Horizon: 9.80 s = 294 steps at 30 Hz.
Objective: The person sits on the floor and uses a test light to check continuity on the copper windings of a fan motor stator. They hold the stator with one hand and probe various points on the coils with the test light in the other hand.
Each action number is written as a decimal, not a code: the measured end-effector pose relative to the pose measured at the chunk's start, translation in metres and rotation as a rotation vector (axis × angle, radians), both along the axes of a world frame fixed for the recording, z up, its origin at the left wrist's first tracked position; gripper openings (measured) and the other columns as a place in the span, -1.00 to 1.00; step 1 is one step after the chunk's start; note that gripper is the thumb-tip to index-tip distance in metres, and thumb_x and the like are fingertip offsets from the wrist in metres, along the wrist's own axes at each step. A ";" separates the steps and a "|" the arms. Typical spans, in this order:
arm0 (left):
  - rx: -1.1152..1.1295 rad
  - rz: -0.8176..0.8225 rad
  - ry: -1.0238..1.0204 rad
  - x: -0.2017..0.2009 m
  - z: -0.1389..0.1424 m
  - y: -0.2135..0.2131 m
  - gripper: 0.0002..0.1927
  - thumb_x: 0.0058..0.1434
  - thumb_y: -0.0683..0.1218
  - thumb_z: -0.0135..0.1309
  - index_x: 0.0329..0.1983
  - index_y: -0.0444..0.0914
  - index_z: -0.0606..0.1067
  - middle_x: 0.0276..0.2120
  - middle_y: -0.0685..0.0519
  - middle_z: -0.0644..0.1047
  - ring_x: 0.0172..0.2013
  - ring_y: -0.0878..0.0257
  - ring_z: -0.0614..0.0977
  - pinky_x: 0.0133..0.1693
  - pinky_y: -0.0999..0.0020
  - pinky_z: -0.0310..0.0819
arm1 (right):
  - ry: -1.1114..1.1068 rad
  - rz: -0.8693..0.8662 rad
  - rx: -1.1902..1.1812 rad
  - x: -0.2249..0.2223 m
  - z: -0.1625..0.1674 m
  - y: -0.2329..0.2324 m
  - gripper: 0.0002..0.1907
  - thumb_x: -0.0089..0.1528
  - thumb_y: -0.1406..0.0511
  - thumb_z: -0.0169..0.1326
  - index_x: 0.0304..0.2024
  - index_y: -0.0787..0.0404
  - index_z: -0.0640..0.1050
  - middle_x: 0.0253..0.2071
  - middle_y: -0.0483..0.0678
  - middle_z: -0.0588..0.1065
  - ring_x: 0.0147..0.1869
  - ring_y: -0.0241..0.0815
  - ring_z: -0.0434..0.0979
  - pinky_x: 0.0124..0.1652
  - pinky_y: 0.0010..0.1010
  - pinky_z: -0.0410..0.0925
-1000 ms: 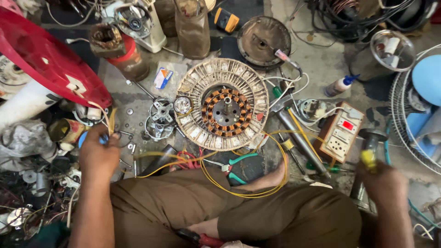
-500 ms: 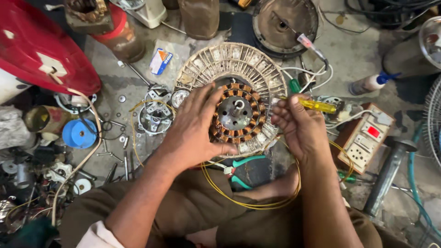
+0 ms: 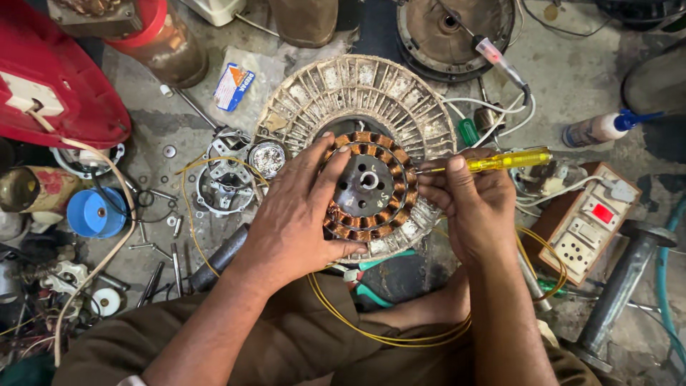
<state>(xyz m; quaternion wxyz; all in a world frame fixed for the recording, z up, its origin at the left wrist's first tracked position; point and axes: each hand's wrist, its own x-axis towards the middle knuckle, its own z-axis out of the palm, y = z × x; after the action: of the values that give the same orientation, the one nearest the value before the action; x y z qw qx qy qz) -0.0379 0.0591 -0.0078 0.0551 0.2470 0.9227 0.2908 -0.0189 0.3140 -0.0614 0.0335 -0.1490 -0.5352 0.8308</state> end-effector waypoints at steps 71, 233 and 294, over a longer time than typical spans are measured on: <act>0.057 0.011 -0.033 0.002 0.000 -0.001 0.34 -0.34 0.12 0.57 0.43 -0.32 0.04 0.46 -0.16 0.06 0.42 -0.16 0.14 0.38 0.00 0.00 | 0.103 -0.005 0.002 0.010 -0.009 0.001 -0.82 0.41 0.41 0.08 0.04 0.28 0.41 -0.11 0.12 0.56 -0.10 -0.06 0.66 -0.10 -0.23 0.59; 0.081 0.012 -0.038 0.001 0.001 0.001 0.32 -0.30 0.11 0.56 0.44 -0.34 0.04 0.46 -0.17 0.06 0.44 -0.15 0.12 0.39 0.03 0.01 | 0.169 -0.026 -0.059 0.023 -0.014 -0.001 -0.89 0.42 0.43 0.09 -0.02 0.31 0.46 -0.20 0.11 0.58 -0.24 -0.13 0.60 -0.17 -0.35 0.50; 0.096 0.012 -0.024 -0.002 0.006 -0.001 0.28 -0.29 0.10 0.55 0.42 -0.34 0.08 0.45 -0.19 0.08 0.42 -0.18 0.14 0.37 0.04 0.03 | 0.112 -0.104 0.047 0.003 -0.011 -0.008 -0.91 0.45 0.37 0.05 -0.06 0.28 0.41 -0.17 0.08 0.58 -0.19 -0.12 0.65 -0.17 -0.33 0.56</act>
<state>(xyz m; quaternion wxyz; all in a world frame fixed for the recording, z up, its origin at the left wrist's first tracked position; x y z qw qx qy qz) -0.0401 0.0584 -0.0015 0.0526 0.2404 0.9083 0.3382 -0.0157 0.3059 -0.0727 0.1098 -0.1287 -0.5433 0.8223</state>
